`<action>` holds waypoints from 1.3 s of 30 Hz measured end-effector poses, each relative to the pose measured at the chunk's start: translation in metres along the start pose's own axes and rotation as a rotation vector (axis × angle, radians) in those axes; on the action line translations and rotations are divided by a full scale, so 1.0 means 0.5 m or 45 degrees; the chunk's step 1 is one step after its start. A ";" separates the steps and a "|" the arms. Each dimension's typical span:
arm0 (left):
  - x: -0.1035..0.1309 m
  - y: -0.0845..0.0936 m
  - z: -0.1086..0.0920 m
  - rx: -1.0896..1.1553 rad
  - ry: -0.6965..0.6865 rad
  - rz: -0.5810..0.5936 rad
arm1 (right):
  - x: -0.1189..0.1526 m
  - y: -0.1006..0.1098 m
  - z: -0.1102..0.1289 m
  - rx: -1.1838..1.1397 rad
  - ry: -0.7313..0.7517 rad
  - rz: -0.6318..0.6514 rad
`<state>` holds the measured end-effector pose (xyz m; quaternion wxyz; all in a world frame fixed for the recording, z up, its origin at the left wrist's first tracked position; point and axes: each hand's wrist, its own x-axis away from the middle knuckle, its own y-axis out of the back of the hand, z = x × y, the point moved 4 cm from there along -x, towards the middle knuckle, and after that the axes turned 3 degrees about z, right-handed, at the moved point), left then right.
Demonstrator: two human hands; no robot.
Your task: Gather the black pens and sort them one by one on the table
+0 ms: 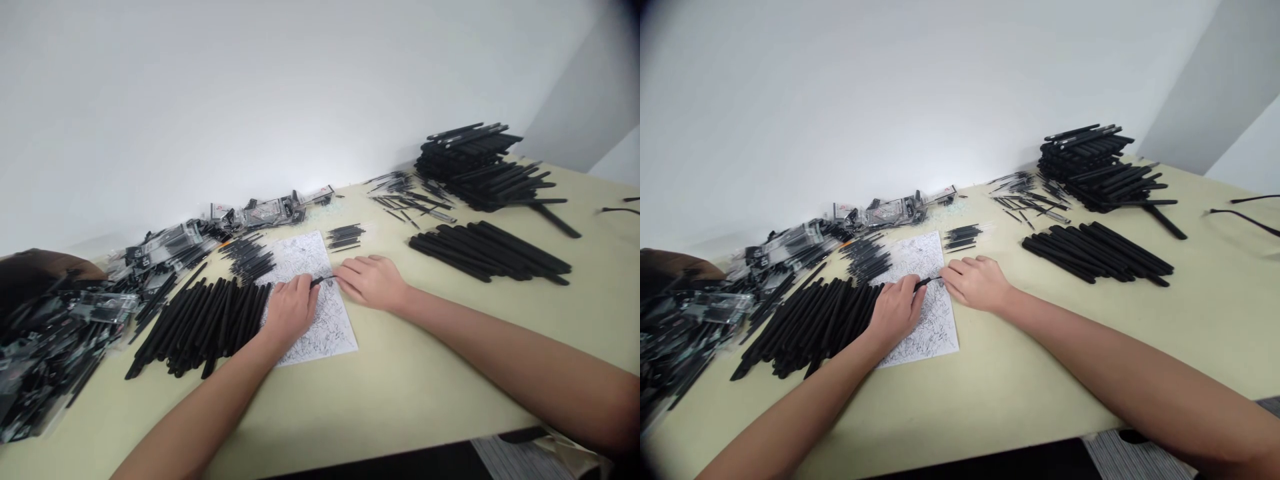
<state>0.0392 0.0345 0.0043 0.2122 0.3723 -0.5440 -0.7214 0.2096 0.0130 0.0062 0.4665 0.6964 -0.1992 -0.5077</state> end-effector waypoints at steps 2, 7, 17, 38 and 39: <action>0.000 0.001 -0.002 -0.020 -0.045 -0.006 | -0.001 0.004 -0.001 0.023 0.039 -0.040; 0.002 0.003 -0.002 0.005 -0.052 -0.073 | 0.000 0.005 -0.008 -0.041 0.128 -0.104; 0.005 0.006 -0.005 -0.040 -0.048 -0.130 | -0.005 -0.018 0.014 -0.430 0.059 0.136; 0.010 0.011 0.010 0.254 -0.106 -0.332 | 0.018 0.030 -0.003 -0.352 0.337 -0.583; 0.010 0.012 0.011 0.262 -0.111 -0.346 | 0.018 0.030 -0.003 -0.395 0.362 -0.623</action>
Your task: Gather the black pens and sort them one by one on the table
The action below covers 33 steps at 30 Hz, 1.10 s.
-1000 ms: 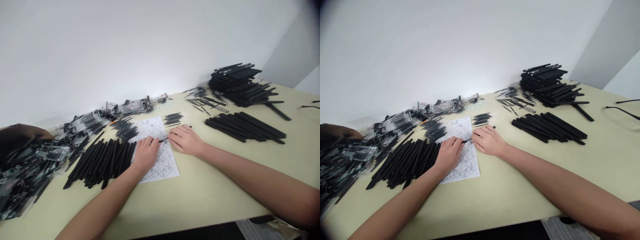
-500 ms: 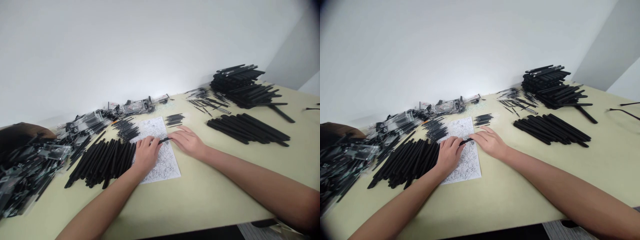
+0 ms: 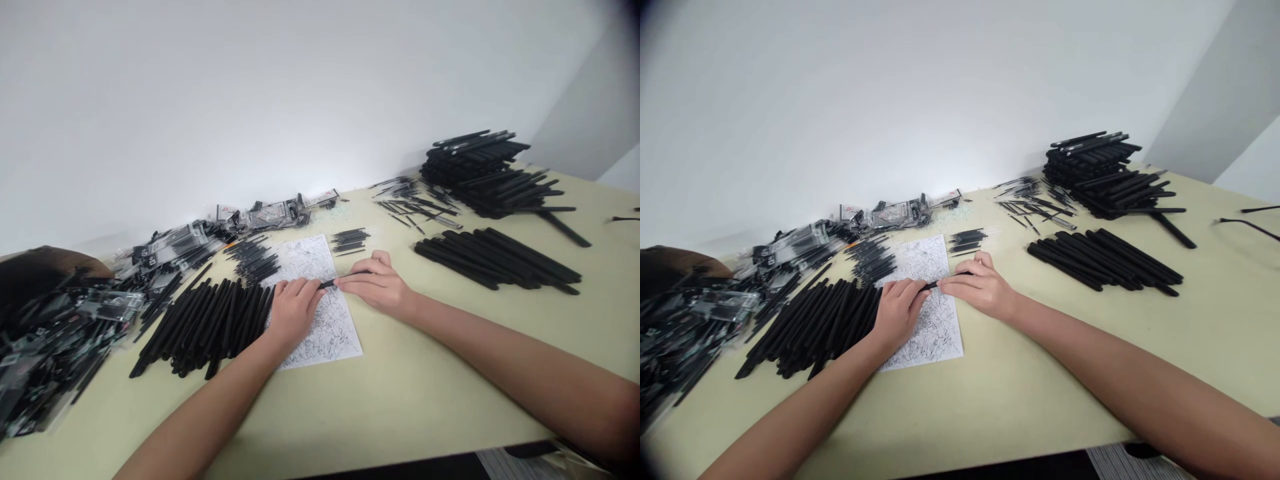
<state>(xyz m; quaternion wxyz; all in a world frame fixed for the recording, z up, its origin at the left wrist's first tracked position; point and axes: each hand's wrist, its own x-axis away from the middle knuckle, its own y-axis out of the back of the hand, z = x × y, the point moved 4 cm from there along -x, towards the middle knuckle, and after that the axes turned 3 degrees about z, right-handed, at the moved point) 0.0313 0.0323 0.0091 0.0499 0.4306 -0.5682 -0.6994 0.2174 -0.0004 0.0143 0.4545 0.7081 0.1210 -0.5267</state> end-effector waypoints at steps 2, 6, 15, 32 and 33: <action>-0.001 0.002 0.001 0.004 0.002 -0.020 | -0.001 -0.003 -0.003 -0.083 -0.023 -0.046; -0.001 0.007 0.000 0.011 0.034 -0.048 | 0.004 -0.016 -0.025 -0.185 -0.243 -0.022; -0.001 0.002 0.011 0.069 0.249 0.034 | 0.022 -0.029 -0.051 -0.602 -0.770 0.067; -0.001 -0.005 0.024 0.265 0.389 0.136 | 0.035 -0.044 -0.082 -0.885 -1.217 0.020; -0.001 -0.005 0.024 0.264 0.383 0.144 | 0.033 -0.044 -0.082 -0.897 -1.206 0.043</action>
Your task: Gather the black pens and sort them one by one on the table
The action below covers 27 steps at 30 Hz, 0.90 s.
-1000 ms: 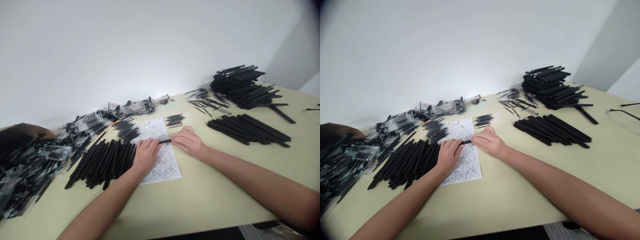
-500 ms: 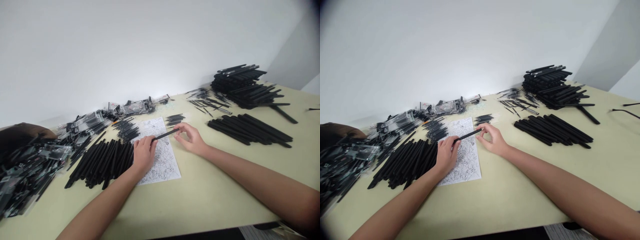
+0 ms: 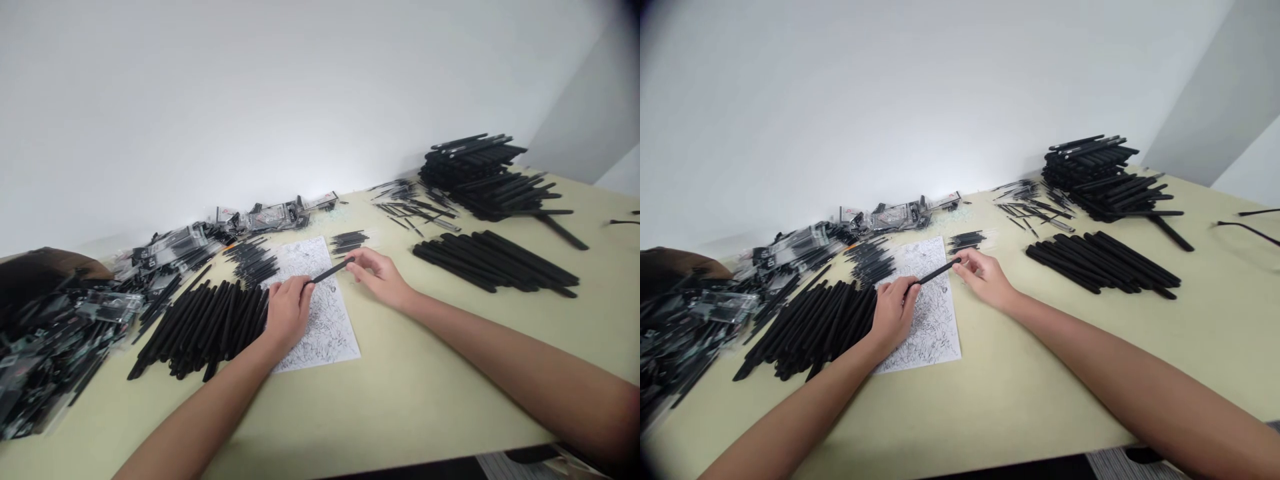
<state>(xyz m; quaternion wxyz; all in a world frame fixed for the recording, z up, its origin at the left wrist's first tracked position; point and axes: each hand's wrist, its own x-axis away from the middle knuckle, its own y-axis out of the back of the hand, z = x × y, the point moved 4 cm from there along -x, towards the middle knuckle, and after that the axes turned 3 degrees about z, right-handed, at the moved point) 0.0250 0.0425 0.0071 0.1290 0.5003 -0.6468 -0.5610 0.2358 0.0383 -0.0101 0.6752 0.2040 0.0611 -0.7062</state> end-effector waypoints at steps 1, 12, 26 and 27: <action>0.000 -0.001 0.000 -0.007 -0.005 0.007 | 0.000 -0.001 0.002 0.005 0.000 0.026; 0.002 0.003 -0.009 -0.096 -0.074 -0.038 | 0.002 0.000 0.014 0.067 0.077 0.054; 0.007 0.007 -0.015 -0.134 -0.159 -0.131 | 0.003 -0.003 0.008 0.141 0.067 0.099; 0.007 0.007 -0.017 -0.143 -0.180 -0.141 | 0.003 -0.003 0.007 0.166 0.040 0.103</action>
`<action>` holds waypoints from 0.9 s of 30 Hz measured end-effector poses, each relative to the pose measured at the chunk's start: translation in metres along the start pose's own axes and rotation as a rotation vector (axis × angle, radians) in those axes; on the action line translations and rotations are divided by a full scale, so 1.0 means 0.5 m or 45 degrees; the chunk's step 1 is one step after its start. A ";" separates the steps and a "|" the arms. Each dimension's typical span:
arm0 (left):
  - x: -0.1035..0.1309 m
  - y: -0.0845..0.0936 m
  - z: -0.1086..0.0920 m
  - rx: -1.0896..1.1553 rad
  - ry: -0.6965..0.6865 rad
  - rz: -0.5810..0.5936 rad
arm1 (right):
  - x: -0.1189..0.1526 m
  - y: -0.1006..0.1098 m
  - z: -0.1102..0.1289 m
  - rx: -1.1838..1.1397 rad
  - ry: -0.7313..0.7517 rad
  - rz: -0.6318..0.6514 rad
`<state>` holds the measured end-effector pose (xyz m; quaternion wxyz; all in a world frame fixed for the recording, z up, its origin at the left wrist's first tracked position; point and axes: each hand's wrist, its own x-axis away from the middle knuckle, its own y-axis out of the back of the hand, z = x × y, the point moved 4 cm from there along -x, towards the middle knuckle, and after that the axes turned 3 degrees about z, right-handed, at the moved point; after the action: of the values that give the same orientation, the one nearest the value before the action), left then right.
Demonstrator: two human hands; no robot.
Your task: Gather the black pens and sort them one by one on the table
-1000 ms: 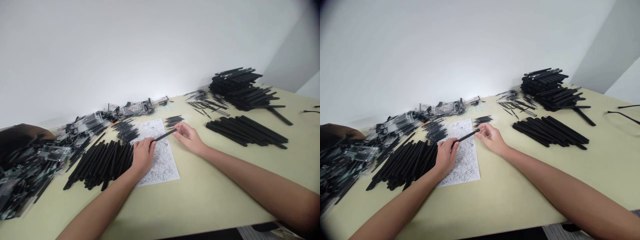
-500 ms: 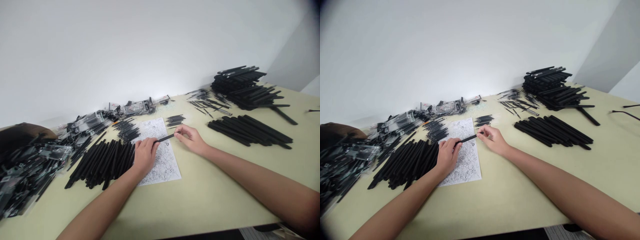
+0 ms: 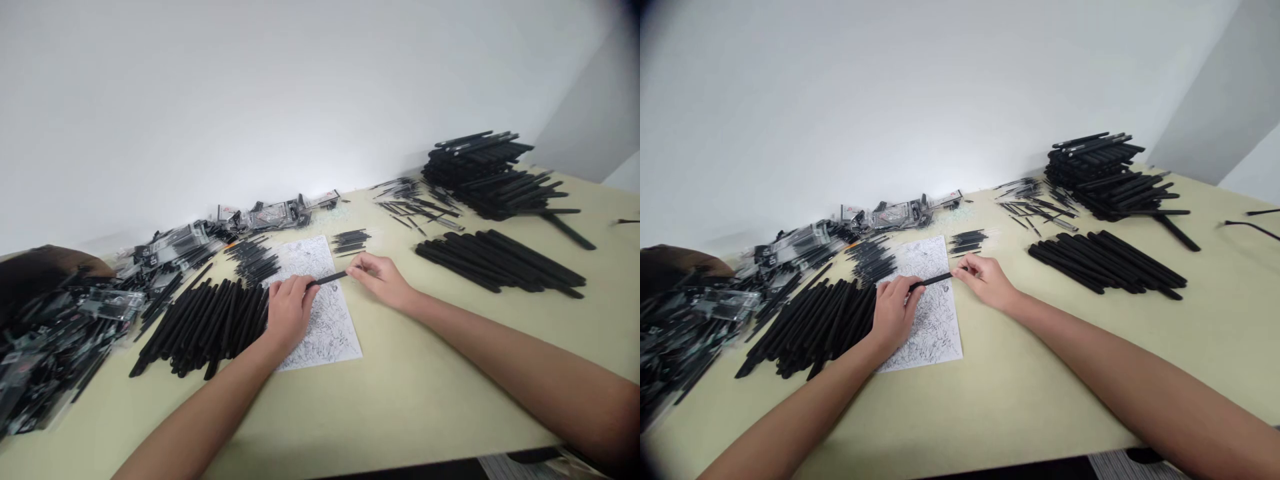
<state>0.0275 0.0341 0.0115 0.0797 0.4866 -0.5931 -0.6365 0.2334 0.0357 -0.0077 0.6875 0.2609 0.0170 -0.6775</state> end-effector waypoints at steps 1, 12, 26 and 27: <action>0.001 0.001 -0.002 -0.010 -0.029 -0.014 | 0.000 0.000 0.000 0.020 -0.027 0.001; 0.003 0.007 -0.005 0.004 -0.051 -0.072 | 0.003 -0.001 0.009 -0.026 0.049 -0.010; 0.006 0.009 -0.010 -0.016 -0.145 -0.149 | 0.000 -0.005 0.007 -0.009 0.012 0.066; 0.007 0.010 -0.011 -0.021 -0.159 -0.156 | -0.001 -0.005 0.008 0.013 0.002 0.081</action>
<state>0.0274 0.0266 0.0147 0.0074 0.4806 -0.5607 -0.6742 0.2296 0.0346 -0.0051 0.7075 0.2653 0.0057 -0.6551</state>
